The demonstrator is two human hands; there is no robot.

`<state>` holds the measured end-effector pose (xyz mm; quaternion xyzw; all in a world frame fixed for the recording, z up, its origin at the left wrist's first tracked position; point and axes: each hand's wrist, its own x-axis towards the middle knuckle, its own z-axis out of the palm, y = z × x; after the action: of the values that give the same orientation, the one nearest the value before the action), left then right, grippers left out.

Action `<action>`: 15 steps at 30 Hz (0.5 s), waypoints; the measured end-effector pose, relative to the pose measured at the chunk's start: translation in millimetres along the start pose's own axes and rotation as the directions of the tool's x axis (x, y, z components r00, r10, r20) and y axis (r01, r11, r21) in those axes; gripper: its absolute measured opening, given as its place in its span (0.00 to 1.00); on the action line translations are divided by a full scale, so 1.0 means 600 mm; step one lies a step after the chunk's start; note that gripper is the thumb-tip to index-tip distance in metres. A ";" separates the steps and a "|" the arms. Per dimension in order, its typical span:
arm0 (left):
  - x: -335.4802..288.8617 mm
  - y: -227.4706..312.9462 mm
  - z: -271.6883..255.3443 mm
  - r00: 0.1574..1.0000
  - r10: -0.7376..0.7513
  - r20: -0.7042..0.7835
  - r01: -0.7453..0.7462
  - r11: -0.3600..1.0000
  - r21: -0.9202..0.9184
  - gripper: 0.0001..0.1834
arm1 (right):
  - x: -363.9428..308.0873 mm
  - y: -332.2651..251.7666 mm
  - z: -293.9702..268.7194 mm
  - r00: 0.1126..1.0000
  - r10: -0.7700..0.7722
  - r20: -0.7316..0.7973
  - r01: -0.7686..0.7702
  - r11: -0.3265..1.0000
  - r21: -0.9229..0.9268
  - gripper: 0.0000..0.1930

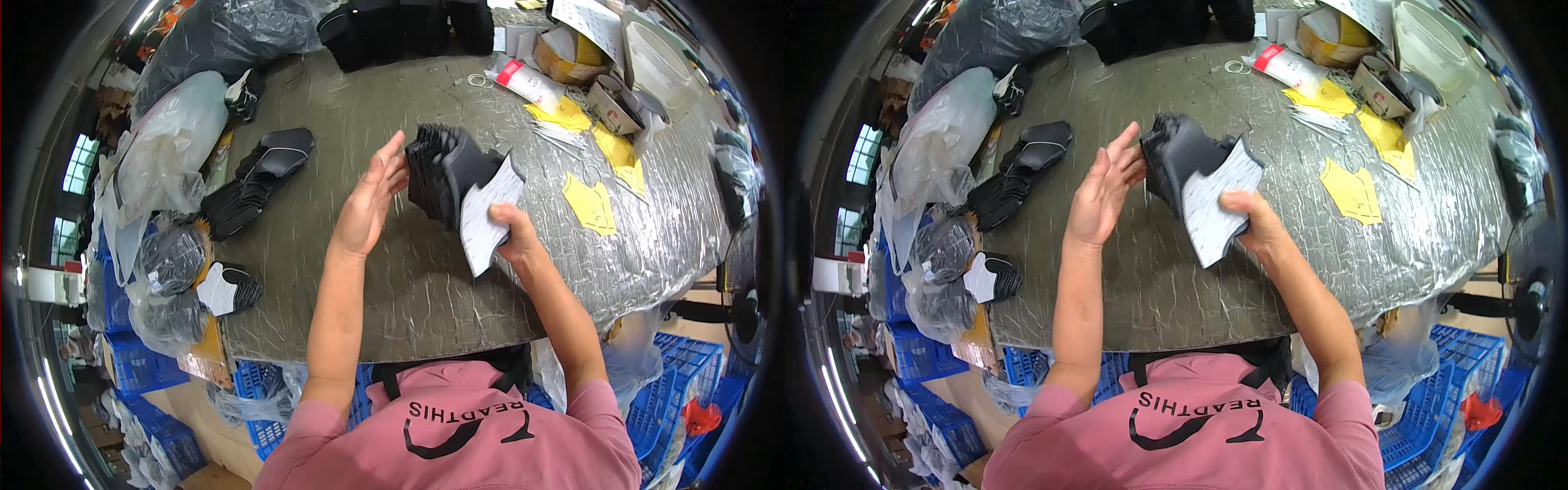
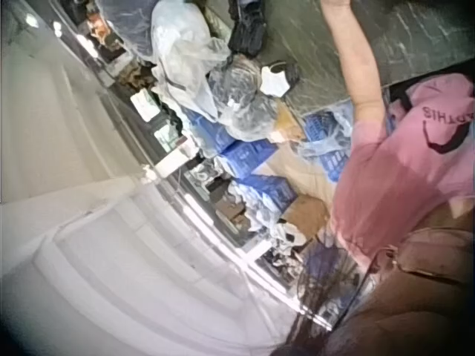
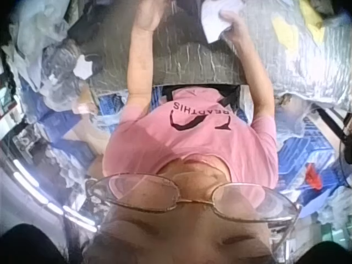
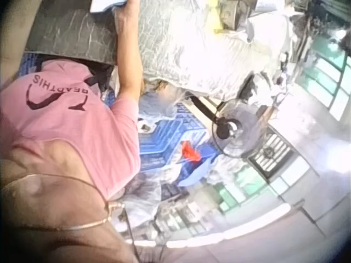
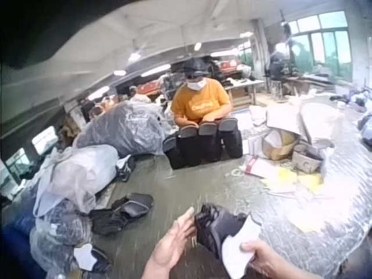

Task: Organizing and marking black synthetic shoe components using a yellow template and a marking pen.

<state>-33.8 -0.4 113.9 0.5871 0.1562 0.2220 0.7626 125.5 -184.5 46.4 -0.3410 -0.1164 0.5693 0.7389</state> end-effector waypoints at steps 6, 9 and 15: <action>0.018 0.002 0.008 0.997 -0.054 0.053 0.053 0.998 0.032 0.37 | -0.023 0.009 -0.009 0.987 0.022 -0.159 0.029 0.950 0.311 0.30; 0.031 -0.013 0.025 0.992 -0.034 0.118 0.044 0.996 -0.082 0.34 | -0.045 0.044 -0.074 0.976 0.005 -0.217 0.071 0.937 0.342 0.45; 0.121 -0.073 0.030 0.950 -0.242 0.199 0.156 0.916 0.369 0.18 | -0.191 0.068 -0.114 0.948 -0.077 -0.308 0.237 0.816 0.527 0.47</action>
<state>43.7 13.5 77.9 0.7162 0.1588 0.0388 0.6784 95.8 -310.8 -5.4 -0.1743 0.1293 0.4624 0.8597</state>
